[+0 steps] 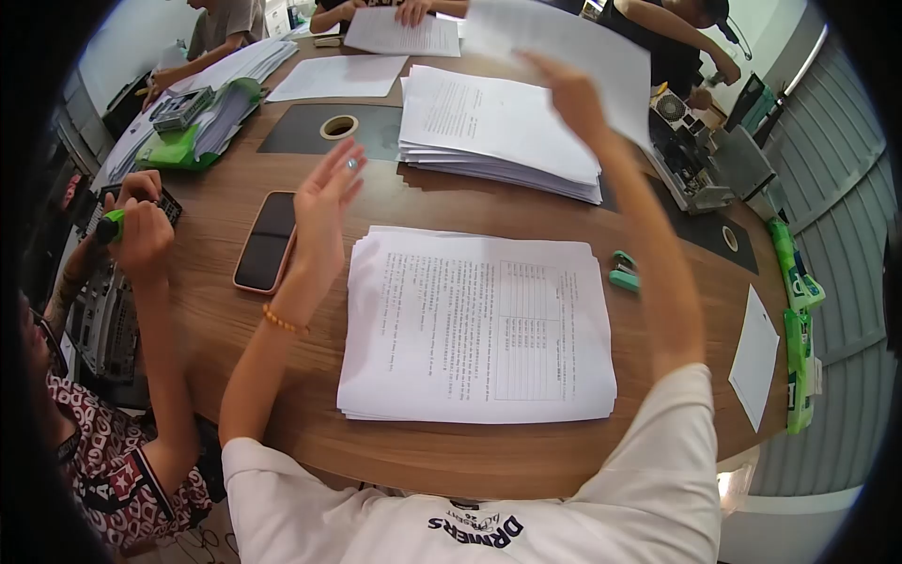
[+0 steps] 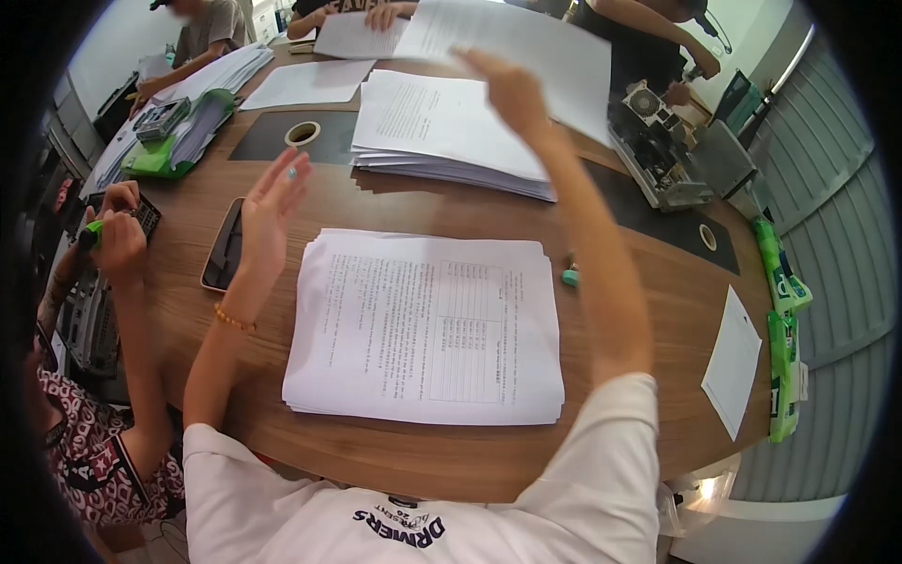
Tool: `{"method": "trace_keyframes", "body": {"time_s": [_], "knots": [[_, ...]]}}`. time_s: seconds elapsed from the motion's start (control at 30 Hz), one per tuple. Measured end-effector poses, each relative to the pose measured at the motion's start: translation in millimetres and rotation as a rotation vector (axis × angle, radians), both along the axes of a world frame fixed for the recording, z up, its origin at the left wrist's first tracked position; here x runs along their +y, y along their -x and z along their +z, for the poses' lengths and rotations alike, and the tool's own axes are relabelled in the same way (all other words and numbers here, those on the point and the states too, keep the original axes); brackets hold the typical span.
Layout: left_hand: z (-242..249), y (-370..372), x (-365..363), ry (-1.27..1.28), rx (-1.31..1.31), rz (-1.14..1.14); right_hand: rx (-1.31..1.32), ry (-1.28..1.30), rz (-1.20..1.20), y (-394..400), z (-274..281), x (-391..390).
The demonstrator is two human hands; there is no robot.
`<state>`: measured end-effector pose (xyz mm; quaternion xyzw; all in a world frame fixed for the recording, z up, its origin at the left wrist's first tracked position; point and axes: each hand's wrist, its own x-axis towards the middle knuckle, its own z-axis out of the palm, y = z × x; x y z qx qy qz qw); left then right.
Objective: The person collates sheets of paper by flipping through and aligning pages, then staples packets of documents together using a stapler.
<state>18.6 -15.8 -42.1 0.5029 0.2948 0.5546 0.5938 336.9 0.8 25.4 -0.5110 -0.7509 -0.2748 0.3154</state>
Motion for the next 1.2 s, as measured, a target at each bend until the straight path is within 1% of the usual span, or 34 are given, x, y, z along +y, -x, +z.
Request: {"method": "trace_keyframes", "body": {"time_s": [0.07, 0.1, 0.13, 0.17, 0.23, 0.27, 0.3, 0.33, 0.37, 0.4, 0.43, 0.47, 0.5, 0.53, 0.57, 0.63, 0.67, 0.73, 0.8, 0.83, 0.9, 0.93, 1.17, 1.2], "knots": [[-1.3, 11.6, -14.2, -0.026, 0.032, -0.018, -0.019, 0.116, -0.001, 8.7, -64.2, 35.5], [-0.1, 17.8, -26.4, -0.007, 0.107, -0.014, 0.080, 0.443, 0.033, 21.7, -79.6, 31.6], [1.5, 23.6, -34.0, 0.014, 0.186, -0.011, -0.104, 0.623, -0.156, 47.7, -77.8, 17.0], [1.6, 31.4, -37.7, 0.011, 0.193, -0.004, -0.099, 0.620, -0.148, 49.4, -77.9, 18.4], [0.7, 45.0, -44.2, -0.021, 0.244, -0.014, 0.108, 0.638, -0.021, 44.4, -81.7, 13.0], [1.2, 46.2, -45.2, -0.012, 0.250, -0.016, 0.239, 0.604, 0.083, 38.6, -80.8, 10.9], [4.9, 45.7, -44.4, -0.057, 0.323, -0.104, 0.374, 0.565, 0.182, 32.8, -77.7, 6.8], [8.5, 43.6, -41.0, -0.110, 0.394, -0.195, 0.495, 0.579, 0.247, 34.0, -65.1, -8.6], [9.5, 36.8, -37.6, -0.111, 0.396, -0.204, 0.612, 0.589, 0.311, 34.3, -52.3, -27.4], [8.6, 25.1, -35.5, -0.173, 0.495, -0.323, 0.618, 0.588, 0.301, 31.4, -47.9, -45.3], [7.2, 12.3, -34.0, -0.234, 0.592, -0.445, 0.530, 0.575, 0.238, 27.2, -46.8, -64.5], [6.6, -2.1, -32.0, -0.235, 0.593, -0.461, 0.442, 0.561, 0.173, 24.2, -45.7, -83.3], [5.7, -19.0, -30.4, -0.377, 0.711, -0.491, 0.451, 0.560, 0.156, 22.7, -44.1, -102.8], [3.2, -36.0, -30.5, -0.522, 0.824, -0.524, 0.457, 0.640, 0.064, 21.3, -43.6, -123.5], [0.2, -53.0, -31.1, -0.524, 0.820, -0.552, 0.466, 0.721, -0.032, 18.3, -46.5, -143.4], [-8.5, -85.0, -36.9, -0.654, 0.802, -0.544, 0.482, 0.718, -0.105, 12.4, -62.7, -179.0], [-15.2, -97.6, -42.7, -0.661, 0.796, -0.568, 0.447, 0.669, -0.168, 15.0, -69.9, -198.4], [-28.9, -119.8, -51.4, -0.889, 0.732, -0.408, 0.414, 0.613, -0.246, 23.7, -77.1, -231.2], [-42.6, -128.8, -57.6, -0.939, 0.755, -0.448, 0.184, 0.612, -0.302, 36.8, -78.4, -252.4], [-45.3, -130.4, -61.4, -0.979, 0.792, -0.476, 0.192, 0.611, -0.318, 38.2, -84.8, -257.4], [-45.6, -130.0, -65.1, -0.997, 0.816, -0.478, 0.383, 0.663, -0.299, 42.1, -100.6, -261.4], [-44.5, -129.1, -66.6, -1.007, 0.843, -0.461, 0.460, 0.653, -0.270, 43.8, -99.6, -261.4], [-35.7, -127.5, -71.3, -0.927, 0.820, -0.465, 0.478, 0.528, -0.260, 54.8, -101.2, -263.1], [-33.8, -127.0, -68.2, -0.940, 0.773, -0.494, 0.488, 0.530, -0.210, 54.8, -101.6, -262.0]]}}
